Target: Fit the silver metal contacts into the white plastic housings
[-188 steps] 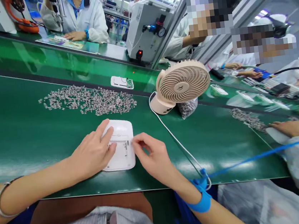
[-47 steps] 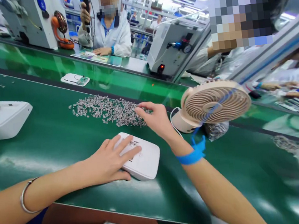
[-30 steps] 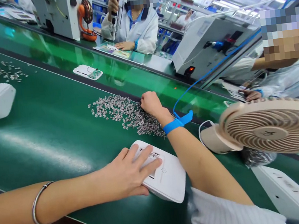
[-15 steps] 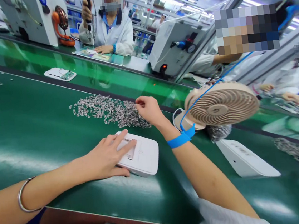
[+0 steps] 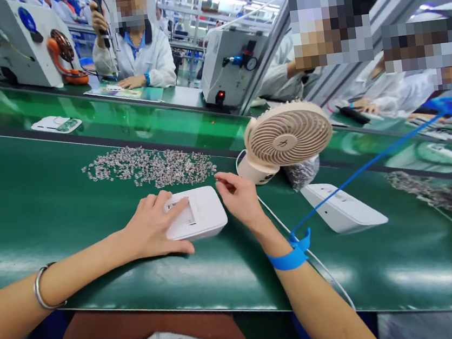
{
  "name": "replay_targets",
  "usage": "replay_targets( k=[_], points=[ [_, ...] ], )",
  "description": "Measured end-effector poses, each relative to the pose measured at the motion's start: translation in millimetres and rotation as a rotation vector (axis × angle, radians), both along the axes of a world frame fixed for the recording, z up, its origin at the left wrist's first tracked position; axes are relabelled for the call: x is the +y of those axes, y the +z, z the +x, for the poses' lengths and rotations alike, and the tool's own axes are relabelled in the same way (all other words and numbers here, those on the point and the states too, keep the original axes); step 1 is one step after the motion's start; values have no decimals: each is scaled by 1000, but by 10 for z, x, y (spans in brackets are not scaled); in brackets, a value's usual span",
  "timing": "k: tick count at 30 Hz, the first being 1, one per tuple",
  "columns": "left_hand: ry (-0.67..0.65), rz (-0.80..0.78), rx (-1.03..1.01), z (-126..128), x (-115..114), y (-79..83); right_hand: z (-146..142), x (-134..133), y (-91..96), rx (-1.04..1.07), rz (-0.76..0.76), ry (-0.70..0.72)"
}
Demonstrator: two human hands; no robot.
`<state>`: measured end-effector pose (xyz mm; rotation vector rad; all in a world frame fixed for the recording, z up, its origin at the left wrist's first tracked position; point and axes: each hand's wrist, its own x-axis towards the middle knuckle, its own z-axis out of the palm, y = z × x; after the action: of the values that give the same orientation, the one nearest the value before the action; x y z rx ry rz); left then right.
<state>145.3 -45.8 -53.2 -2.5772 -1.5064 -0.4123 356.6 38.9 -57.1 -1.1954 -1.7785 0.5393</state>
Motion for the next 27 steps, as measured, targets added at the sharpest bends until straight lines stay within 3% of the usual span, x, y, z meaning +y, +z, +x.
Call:
replay_targets(
  k=[4,8,10,16,20,23,27],
  points=[
    [-68,139,-29,16,-5,16,-26,-156,101,34,122,-71],
    [-327,293,-41,27,-147,9,-39,-298,189,81,150,-77],
    [-392,348,-64,24,-195,21,-63,-356,195,84,140,-37],
    [-174,275,91,0,-154,55,-173,-459,168,13,82,86],
    [-59,445,271,71,-250,38,-241,-513,151,-69,47,155],
    [-9,569,280,113,-327,32,-282,-553,136,-145,83,220],
    [25,579,240,122,-348,29,-347,-595,121,-177,111,269]
  ],
)
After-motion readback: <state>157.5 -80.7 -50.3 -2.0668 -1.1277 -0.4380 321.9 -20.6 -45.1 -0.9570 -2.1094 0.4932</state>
